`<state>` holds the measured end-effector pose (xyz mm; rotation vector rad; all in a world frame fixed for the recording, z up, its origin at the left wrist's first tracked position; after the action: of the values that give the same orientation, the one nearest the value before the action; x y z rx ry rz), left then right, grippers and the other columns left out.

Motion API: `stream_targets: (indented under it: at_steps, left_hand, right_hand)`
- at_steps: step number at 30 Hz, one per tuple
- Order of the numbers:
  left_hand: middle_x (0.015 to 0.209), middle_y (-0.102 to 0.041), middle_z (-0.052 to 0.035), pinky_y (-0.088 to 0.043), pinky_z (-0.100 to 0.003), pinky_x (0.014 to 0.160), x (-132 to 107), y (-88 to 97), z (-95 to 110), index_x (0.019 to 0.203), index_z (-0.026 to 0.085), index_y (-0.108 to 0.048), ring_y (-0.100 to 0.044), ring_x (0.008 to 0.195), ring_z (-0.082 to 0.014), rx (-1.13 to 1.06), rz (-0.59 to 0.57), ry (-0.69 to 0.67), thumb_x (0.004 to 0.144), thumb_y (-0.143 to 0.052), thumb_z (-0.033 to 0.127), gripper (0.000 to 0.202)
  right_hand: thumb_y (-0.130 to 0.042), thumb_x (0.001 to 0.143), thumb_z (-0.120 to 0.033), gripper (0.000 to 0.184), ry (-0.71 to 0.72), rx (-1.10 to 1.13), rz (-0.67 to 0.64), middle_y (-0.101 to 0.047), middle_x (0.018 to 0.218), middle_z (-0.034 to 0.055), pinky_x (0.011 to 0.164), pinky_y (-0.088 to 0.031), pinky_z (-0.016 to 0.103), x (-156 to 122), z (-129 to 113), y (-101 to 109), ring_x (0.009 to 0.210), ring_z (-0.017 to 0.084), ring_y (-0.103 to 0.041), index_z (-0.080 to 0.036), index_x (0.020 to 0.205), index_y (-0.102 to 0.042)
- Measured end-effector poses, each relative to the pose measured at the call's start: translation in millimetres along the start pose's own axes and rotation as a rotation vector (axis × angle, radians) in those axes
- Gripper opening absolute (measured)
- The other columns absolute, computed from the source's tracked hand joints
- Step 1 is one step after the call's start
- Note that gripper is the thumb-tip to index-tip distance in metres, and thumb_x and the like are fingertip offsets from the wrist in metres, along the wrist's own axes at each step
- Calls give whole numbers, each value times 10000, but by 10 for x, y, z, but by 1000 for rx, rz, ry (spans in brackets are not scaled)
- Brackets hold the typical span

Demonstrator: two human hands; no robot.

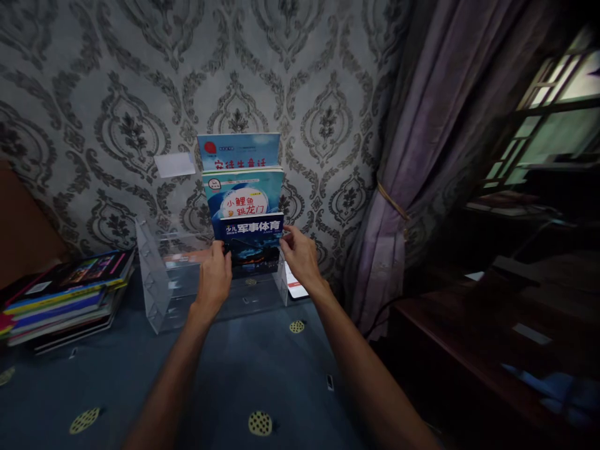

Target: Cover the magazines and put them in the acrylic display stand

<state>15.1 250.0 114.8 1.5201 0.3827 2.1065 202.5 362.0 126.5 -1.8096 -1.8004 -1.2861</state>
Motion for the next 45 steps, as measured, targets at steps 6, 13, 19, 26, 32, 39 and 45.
stream_targets:
  at_steps: [6, 13, 19, 26, 32, 39, 45]
  left_hand:
    - [1032, -672, -144, -547, -400, 754, -10, -22, 12, 1140, 176, -477, -685, 931, -293, -41, 50, -31, 932, -466, 136, 212]
    - [1136, -655, -181, -554, -442, 821, -21, -38, 12, 1237, 146, -474, -662, 1041, -320, -8, 24, -38, 940, -454, 138, 298]
    - [1162, -660, -162, -551, -438, 863, -31, -3, 56, 1258, 168, -471, -670, 1052, -300, 50, -1, -3, 950, -455, 155, 309]
    - [1177, -673, -171, -560, -423, 820, -26, 68, 129, 1282, 160, -469, -678, 1069, -315, 158, -67, 52, 960, -472, 162, 322]
    - [1199, -674, -181, -558, -433, 830, -20, 74, 142, 1306, 137, -460, -671, 1094, -330, 178, -95, 67, 970, -471, 164, 337]
    - [1210, -670, -165, -550, -431, 833, -17, 120, 158, 1310, 157, -456, -674, 1062, -316, 196, -124, 74, 975, -478, 179, 336]
    - [1233, -603, -152, -544, -409, 835, 2, 168, 211, 1276, 166, -495, -650, 1056, -293, 215, -117, 74, 977, -474, 203, 302]
  right_hand:
    - [-522, 872, -213, 262, -7, -2, -12, -755, 868, 69, 765, -539, 380, -11, -29, 10, 784, 253, -710, -199, 1097, -656]
    - [-514, 870, -156, 336, 30, -11, -28, -763, 1036, 107, 870, -550, 383, 10, -27, 3, 933, 252, -719, -183, 1151, -695]
    - [-506, 868, -154, 386, 68, -17, -45, -758, 1088, 127, 900, -550, 406, 14, -4, -13, 970, 262, -712, -164, 1205, -695]
    - [-512, 867, -160, 407, 86, -33, -56, -759, 1058, 115, 876, -551, 393, 15, 43, -19, 935, 249, -707, -174, 1238, -680]
    - [-515, 876, -179, 399, 84, -44, -60, -750, 1067, 130, 873, -557, 391, 17, 55, -25, 956, 255, -704, -155, 1241, -677]
    - [-521, 876, -178, 393, 72, -13, -72, -753, 1082, 141, 876, -562, 392, 19, 49, 3, 969, 254, -709, -137, 1233, -683]
    - [-539, 872, -193, 366, 45, 28, -93, -764, 1074, 119, 857, -572, 409, 34, 15, 70, 915, 248, -719, -167, 1195, -708]
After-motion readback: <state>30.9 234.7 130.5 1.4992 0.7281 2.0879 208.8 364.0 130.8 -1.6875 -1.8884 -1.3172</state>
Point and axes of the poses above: each hand's wrist, its own x-axis towards the middle knuckle, its own y-axis out of the back of the hand, z = x × y, the point moved 1 cm from there along x, towards the middle knuckle
